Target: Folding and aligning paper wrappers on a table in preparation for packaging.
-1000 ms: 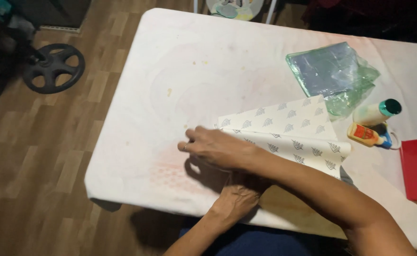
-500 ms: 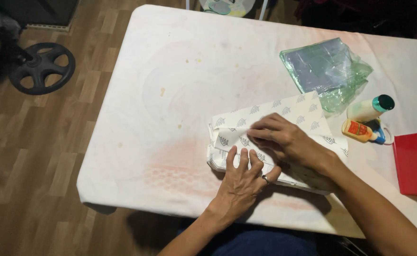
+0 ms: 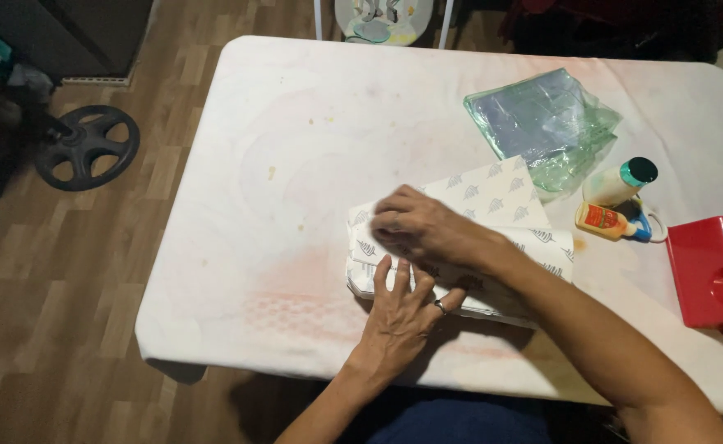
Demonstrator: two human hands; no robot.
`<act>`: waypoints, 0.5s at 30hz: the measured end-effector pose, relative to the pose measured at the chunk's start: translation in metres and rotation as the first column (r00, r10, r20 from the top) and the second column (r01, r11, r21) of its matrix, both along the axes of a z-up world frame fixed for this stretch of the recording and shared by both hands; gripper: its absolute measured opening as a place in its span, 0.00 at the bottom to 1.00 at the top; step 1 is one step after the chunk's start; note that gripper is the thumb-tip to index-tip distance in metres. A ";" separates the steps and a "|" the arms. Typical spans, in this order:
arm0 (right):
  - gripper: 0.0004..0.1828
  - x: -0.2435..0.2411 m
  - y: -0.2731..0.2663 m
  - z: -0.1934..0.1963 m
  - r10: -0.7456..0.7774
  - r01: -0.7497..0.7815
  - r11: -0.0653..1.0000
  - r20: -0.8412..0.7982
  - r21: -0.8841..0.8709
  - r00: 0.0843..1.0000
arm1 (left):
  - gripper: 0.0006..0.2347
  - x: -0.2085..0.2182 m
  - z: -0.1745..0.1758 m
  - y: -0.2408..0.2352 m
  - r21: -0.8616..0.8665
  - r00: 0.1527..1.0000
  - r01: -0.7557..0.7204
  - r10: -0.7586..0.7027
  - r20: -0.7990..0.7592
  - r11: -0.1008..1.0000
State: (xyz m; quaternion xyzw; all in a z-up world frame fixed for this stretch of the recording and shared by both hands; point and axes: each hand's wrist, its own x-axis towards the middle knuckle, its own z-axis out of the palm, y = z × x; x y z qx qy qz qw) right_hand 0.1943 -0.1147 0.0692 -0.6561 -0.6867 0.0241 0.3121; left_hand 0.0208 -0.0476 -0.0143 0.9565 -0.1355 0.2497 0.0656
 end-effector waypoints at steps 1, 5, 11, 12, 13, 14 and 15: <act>0.06 0.008 -0.014 0.000 0.008 -0.008 0.998 -0.004 -0.063 1.000 | 0.27 0.000 -0.004 -0.002 0.026 1.000 -0.010 0.011 -0.026 1.000; 0.12 0.022 -0.120 0.019 -0.344 0.313 0.874 -0.018 -0.372 0.939 | 0.32 -0.001 0.007 0.000 0.089 0.999 -0.042 0.039 0.034 0.995; 0.24 0.049 -0.199 -0.015 -0.438 0.459 0.864 0.143 -0.205 0.888 | 0.26 0.002 0.003 0.001 0.103 0.996 -0.048 0.040 0.077 0.994; 0.23 0.046 -0.184 -0.012 -0.379 0.391 0.899 0.098 -0.198 0.920 | 0.29 0.002 0.002 0.001 0.104 0.998 -0.048 0.042 0.056 0.993; 0.22 0.042 -0.170 -0.010 -0.320 0.323 0.927 0.051 -0.190 0.946 | 0.31 0.001 0.001 0.002 0.104 0.999 -0.045 0.042 0.031 0.994; 0.22 0.035 -0.140 -0.006 -0.322 0.325 0.926 0.050 -0.191 0.946 | 0.31 0.001 0.002 0.001 0.104 0.999 -0.042 0.039 0.029 0.994; 0.18 0.029 -0.110 -0.002 -0.200 0.199 0.970 0.003 -0.139 0.980 | 0.30 0.001 0.004 0.001 0.093 0.998 -0.039 0.035 0.047 0.995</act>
